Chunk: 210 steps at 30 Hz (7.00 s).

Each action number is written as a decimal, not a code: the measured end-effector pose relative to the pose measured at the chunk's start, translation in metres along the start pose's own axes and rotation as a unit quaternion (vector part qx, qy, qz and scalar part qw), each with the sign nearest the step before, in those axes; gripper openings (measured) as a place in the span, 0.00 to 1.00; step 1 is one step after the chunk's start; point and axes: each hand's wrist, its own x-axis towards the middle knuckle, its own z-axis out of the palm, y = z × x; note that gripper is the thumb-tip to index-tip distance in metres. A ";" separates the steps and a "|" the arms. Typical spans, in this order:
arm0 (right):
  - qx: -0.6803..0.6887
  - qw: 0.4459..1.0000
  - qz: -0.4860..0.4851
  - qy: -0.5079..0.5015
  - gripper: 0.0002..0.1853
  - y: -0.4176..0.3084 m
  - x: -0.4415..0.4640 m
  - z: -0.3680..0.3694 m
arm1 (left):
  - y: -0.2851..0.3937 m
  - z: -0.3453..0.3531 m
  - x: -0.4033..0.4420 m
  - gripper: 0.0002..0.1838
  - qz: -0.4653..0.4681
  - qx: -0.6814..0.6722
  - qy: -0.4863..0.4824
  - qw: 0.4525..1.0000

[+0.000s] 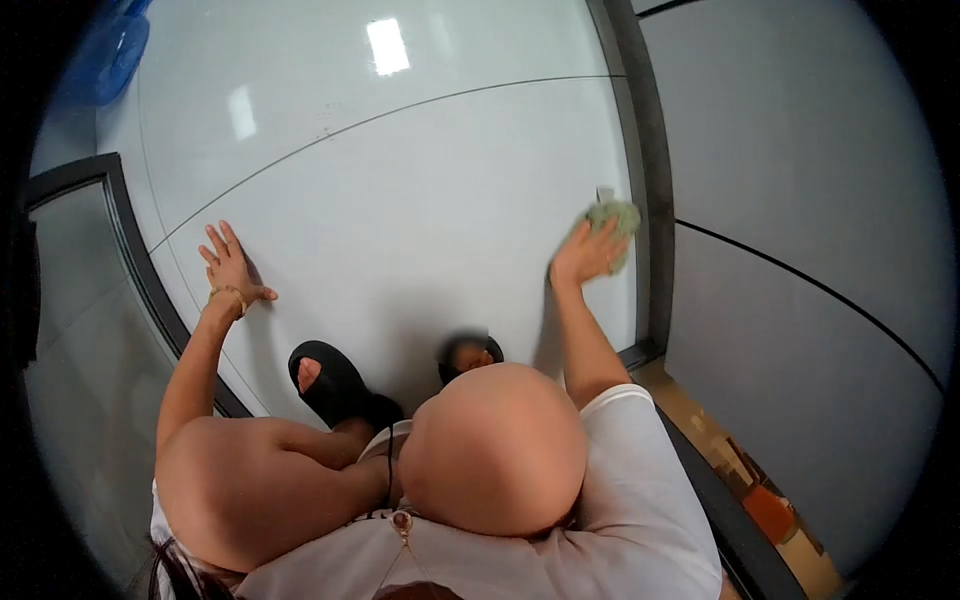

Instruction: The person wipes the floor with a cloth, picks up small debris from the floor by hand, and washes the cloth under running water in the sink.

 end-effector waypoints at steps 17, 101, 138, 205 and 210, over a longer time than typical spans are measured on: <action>0.358 0.805 -0.467 -0.081 0.20 -0.233 -0.060 -0.022 | -0.025 0.021 0.008 0.81 0.081 -0.061 0.078 0.992; 0.357 0.780 -0.457 -0.236 0.27 -0.265 -0.073 0.006 | -0.024 0.025 0.021 0.78 0.039 -0.073 -0.021 0.996; 0.326 0.730 -0.485 -0.355 0.22 -0.371 -0.078 -0.052 | -0.028 0.021 0.021 0.75 0.042 -0.084 -0.010 0.996; 0.508 0.365 -0.706 0.333 0.20 -0.238 -0.051 -0.446 | -0.058 -0.243 -0.300 0.18 0.536 -0.251 0.774 0.224; 0.461 0.619 -0.624 0.122 0.19 -0.243 -0.027 -0.356 | -0.035 -0.189 -0.235 0.18 0.471 -0.428 0.695 0.336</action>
